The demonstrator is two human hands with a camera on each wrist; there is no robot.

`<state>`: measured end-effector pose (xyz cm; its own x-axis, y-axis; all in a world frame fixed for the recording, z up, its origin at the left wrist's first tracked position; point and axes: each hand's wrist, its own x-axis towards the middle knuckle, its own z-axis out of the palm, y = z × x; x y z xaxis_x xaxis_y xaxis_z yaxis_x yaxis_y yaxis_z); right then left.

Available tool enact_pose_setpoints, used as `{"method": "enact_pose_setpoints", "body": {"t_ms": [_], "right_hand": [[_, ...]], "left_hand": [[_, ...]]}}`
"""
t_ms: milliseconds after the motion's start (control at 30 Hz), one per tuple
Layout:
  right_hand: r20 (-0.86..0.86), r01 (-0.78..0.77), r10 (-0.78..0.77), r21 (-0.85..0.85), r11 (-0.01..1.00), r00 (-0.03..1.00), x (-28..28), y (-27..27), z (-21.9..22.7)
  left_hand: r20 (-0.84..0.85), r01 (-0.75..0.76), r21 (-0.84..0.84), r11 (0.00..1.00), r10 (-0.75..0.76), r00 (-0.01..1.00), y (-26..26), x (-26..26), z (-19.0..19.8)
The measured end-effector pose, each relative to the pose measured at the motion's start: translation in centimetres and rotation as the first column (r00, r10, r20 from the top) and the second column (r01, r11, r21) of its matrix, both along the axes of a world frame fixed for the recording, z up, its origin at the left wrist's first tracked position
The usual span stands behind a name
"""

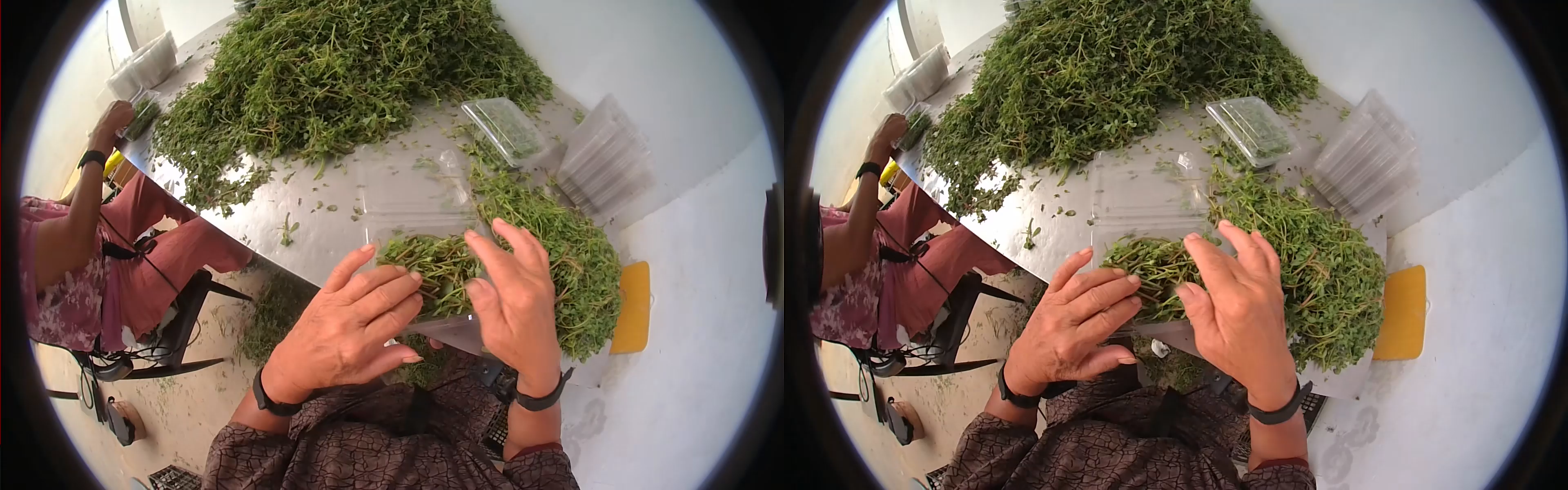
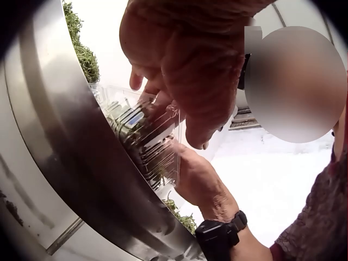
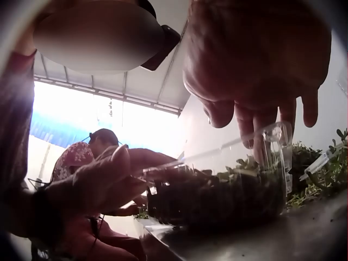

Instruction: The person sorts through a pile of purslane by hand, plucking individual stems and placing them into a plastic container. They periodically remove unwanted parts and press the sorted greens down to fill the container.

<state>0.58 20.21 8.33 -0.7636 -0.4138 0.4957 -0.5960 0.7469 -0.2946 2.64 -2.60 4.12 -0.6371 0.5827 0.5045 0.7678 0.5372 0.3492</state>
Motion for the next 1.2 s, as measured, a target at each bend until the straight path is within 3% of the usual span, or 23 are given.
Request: {"method": "enact_pose_setpoints", "body": {"t_ms": [233,467,633,733,800,933,967,1033,1067,1200], "right_hand": [[0.112,-0.154,0.158,-0.041,0.987,0.981,0.4,-0.4,0.3],[0.063,-0.108,0.104,0.062,0.992,0.993,-0.6,-1.2,-1.2],[0.058,-0.075,0.072,0.054,0.996,0.996,-1.2,-0.3,-1.6],[0.108,-0.119,0.125,-0.06,0.991,0.986,-1.2,0.8,-1.0],[0.144,-0.065,0.105,-0.258,0.964,0.984,-0.5,1.8,0.1],[0.234,-0.072,0.168,-0.373,0.925,0.958,1.2,2.4,1.2],[0.232,-0.069,0.165,-0.371,0.926,0.959,1.2,2.2,1.2],[0.066,-0.188,0.19,-0.026,0.982,0.98,1.0,1.6,1.1],[0.034,-0.204,0.203,0.015,0.979,0.979,0.9,1.3,0.6],[0.059,-0.241,0.244,-0.05,0.969,0.968,0.8,0.6,-1.3]], "left_hand": [[-0.041,-0.071,0.075,0.995,0.074,0.996,-0.7,0.4,-0.4],[-0.008,-0.049,-0.029,0.998,0.049,0.999,0.8,-0.6,0.2],[0.002,-0.047,0.007,0.999,0.047,0.999,0.6,-0.5,0.5],[-0.024,-0.04,0.003,0.999,0.04,0.999,0.4,-0.6,0.3],[-0.053,-0.068,0.03,0.997,0.069,0.996,0.3,-0.3,0.3],[-0.055,-0.078,0.042,0.996,0.081,0.995,0.3,-0.3,0.2],[-0.055,-0.062,0.041,0.997,0.064,0.996,0.5,-0.4,0.3],[-0.056,-0.043,0.039,0.998,0.045,0.997,0.9,-0.5,0.5],[-0.042,-0.049,0.023,0.999,0.05,0.998,1.1,-0.5,0.7],[-0.018,-0.069,-0.018,0.997,0.069,0.997,1.4,-0.8,0.8]]}}
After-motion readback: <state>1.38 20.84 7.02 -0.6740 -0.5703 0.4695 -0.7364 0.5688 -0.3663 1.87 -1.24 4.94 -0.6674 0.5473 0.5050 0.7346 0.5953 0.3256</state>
